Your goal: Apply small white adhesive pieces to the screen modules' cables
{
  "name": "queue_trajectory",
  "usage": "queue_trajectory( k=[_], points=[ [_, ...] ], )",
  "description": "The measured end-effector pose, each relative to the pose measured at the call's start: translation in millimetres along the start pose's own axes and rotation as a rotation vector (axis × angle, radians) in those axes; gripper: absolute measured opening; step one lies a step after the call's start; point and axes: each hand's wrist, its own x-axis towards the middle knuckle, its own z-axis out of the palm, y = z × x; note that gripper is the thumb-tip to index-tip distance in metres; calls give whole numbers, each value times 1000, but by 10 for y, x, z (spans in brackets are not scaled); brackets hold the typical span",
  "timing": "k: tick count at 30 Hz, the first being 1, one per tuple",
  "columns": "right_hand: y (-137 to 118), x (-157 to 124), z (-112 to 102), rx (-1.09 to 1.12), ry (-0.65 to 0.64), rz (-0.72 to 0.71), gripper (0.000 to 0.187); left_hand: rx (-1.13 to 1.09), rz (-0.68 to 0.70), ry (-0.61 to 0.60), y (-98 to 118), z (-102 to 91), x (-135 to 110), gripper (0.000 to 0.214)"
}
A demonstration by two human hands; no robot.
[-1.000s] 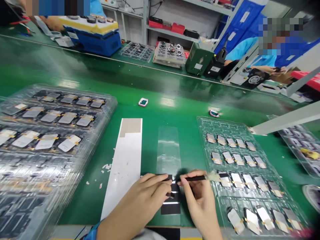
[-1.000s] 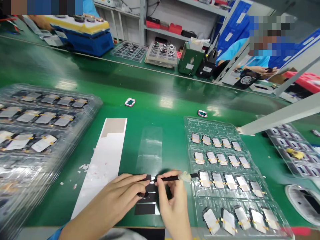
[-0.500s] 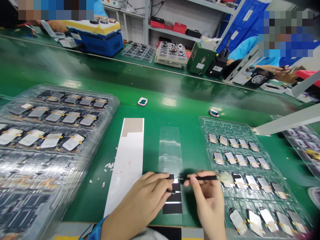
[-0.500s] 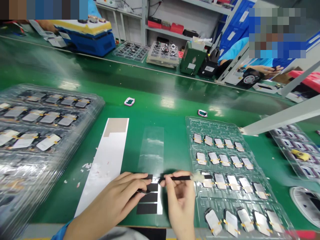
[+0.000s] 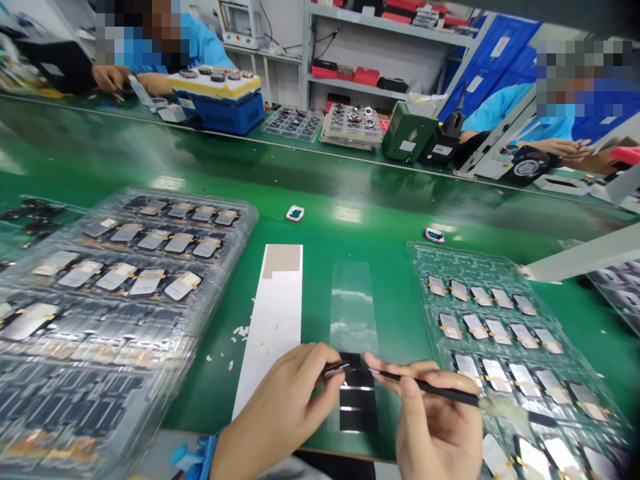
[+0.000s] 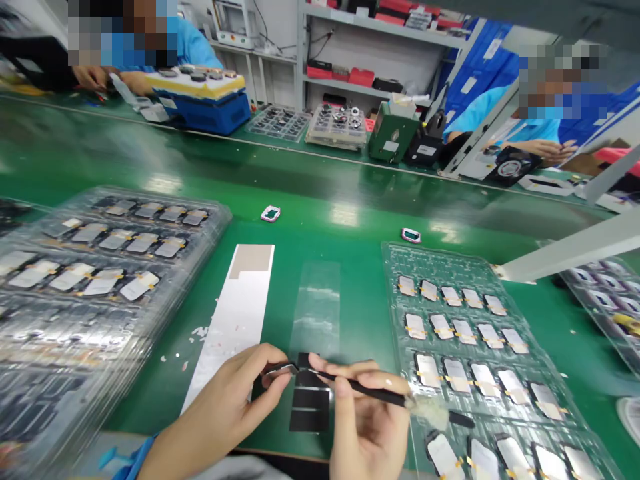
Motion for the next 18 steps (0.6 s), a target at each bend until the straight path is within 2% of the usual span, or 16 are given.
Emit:
queue_trajectory(
  k=[3, 5, 8, 12, 14, 16, 17, 18],
  points=[
    [55, 54, -100, -70, 33, -29, 11, -28, -26, 35, 17, -41, -37, 8],
    [48, 78, -134, -138, 0, -84, 7, -39, -40, 67, 40, -65, -64, 9],
    [-38, 89, -131, -248, -146, -107, 14, -64, -27, 78, 92, -104, -85, 11],
    [-225, 75, -78, -400, -451, -116, 13, -114, 43, 41, 193, -144, -57, 13],
    [-324, 105, -63, -461, -525, -148, 9, -140, 44, 23, 251, -157, -37, 14],
    [-415, 233, -94, -542, -557, -206, 8, -161, 49, 16, 292, -192, -46, 6],
    [-450, 351, -136, -601, -583, -252, 9, -154, 56, 31, 297, -228, -72, 8],
    [-472, 510, -198, -685, -589, -296, 9, -126, 60, 65, 287, -280, -119, 20]
  ],
)
